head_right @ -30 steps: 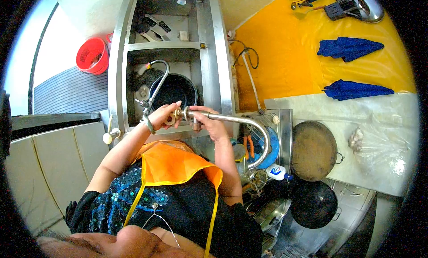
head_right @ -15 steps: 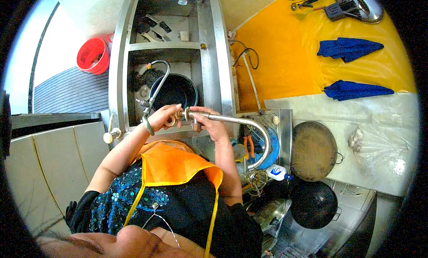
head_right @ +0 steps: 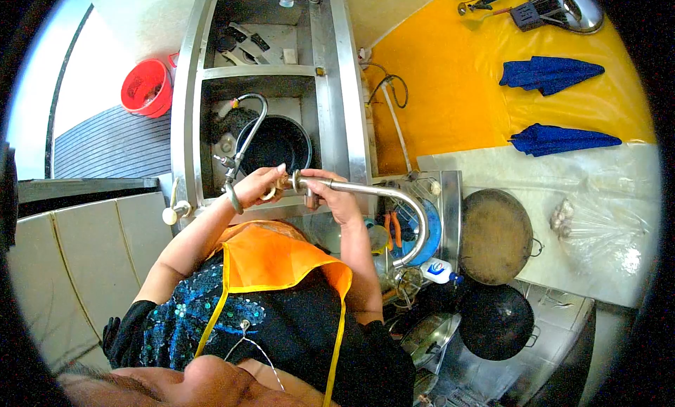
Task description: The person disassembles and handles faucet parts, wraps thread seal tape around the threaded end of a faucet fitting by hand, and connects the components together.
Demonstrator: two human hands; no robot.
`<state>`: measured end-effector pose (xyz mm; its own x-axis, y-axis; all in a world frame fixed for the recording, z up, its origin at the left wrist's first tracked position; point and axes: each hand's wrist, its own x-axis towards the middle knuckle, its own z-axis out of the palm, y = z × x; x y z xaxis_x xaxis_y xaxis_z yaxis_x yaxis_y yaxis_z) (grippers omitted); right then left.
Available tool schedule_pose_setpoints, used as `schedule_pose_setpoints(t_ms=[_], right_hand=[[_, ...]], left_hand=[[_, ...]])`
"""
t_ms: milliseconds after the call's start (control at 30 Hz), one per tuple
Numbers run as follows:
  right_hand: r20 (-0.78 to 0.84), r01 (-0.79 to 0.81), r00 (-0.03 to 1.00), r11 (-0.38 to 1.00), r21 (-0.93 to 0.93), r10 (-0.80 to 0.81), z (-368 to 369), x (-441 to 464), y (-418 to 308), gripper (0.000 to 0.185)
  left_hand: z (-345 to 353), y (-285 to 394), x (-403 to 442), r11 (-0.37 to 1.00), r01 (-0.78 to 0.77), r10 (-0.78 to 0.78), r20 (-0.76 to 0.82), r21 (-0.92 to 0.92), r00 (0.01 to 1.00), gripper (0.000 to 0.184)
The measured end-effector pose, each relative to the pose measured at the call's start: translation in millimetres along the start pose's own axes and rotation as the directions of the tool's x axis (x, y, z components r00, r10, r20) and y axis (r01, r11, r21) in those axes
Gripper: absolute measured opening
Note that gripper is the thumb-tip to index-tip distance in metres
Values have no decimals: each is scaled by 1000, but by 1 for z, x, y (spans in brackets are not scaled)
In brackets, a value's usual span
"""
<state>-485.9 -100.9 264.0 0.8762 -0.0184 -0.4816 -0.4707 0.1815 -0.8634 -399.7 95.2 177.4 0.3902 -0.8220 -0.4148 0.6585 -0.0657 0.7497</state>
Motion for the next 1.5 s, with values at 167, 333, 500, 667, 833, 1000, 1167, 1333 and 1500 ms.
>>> schedule_pose_setpoints(t_ms=[167, 333, 500, 667, 833, 1000, 1167, 1333, 1500], right_hand=[[5, -3, 1000, 1000, -12, 3, 4, -3, -1, 34], [-34, -18, 999, 1000, 25, 19, 3, -6, -1, 32], [-68, 7, 998, 1000, 26, -5, 4, -6, 1, 30], [55, 5, 998, 1000, -9, -4, -3, -8, 4, 31], [6, -12, 1000, 1000, 13, 12, 5, -12, 0, 29], [-40, 4, 999, 1000, -8, -4, 1, -11, 4, 32], [48, -10, 999, 1000, -22, 11, 0, -10, 6, 32], [-3, 26, 1000, 999, -25, -26, 4, -11, 8, 32], [-16, 28, 999, 1000, 3, -28, 3, -14, 8, 30]], left_hand=[[2, 10, -5, 965, 258, -258, 8, -38, 966, 67], [11, 10, -13, 982, 20, -13, 37, -187, 999, 53], [13, -3, -5, 972, -183, 184, -6, -146, 983, 39], [4, -6, 0, 986, 126, -123, 33, -105, 992, 56], [18, 5, -14, 994, 32, -34, -23, -104, 999, 60], [25, 6, -21, 971, -193, 199, -33, 141, 979, 62], [14, 0, -14, 987, 151, -151, 10, -50, 988, 66], [25, 2, -22, 978, -75, 61, -76, -196, 995, 65], [18, -6, -20, 981, -181, 183, -28, 65, 983, 59]])
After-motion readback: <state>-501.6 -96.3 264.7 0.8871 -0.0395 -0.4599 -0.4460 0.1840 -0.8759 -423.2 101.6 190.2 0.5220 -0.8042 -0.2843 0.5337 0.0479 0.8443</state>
